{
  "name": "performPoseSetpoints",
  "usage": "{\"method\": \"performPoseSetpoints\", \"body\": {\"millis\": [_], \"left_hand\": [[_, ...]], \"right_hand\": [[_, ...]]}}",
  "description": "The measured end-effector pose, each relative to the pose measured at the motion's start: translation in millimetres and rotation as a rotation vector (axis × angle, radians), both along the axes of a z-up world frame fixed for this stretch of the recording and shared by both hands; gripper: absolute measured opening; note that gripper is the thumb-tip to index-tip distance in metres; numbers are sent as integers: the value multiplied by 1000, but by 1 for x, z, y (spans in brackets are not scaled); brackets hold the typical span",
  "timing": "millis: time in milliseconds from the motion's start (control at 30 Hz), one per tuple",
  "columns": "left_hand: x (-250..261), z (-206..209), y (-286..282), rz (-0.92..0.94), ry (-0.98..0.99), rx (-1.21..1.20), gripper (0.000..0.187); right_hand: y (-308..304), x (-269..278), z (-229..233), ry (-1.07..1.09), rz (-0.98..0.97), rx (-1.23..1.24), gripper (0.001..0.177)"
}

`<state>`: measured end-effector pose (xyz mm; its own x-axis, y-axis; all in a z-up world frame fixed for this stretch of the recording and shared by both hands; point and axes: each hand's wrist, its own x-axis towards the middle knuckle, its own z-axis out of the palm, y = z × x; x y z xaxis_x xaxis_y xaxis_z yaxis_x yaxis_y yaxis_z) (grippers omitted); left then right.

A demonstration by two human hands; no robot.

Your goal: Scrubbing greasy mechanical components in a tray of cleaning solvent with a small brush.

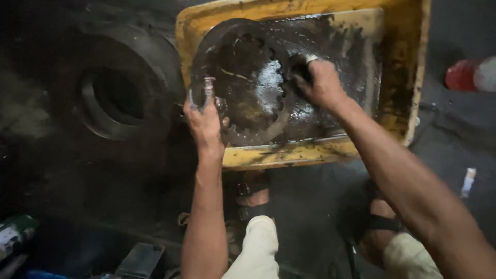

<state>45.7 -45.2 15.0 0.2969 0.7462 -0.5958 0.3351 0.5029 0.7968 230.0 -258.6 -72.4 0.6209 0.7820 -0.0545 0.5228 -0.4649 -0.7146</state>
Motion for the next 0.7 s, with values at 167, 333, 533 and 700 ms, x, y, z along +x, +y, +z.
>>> {"method": "performPoseSetpoints", "body": {"millis": [167, 333, 533, 700], "left_hand": [[-1, 12, -6, 4, -70, -19, 15], [9, 32, -10, 23, -13, -42, 17], [-6, 3, -10, -11, 150, -21, 19], [2, 22, -11, 50, -5, -84, 20]], "right_hand": [[-29, -64, 28, 12, 21, 49, 19], [-30, -82, 39, 286, -94, -113, 21], [-36, -86, 30, 211, -125, 62, 25], [-8, -148, 83, 202, -40, 137, 21]]}}
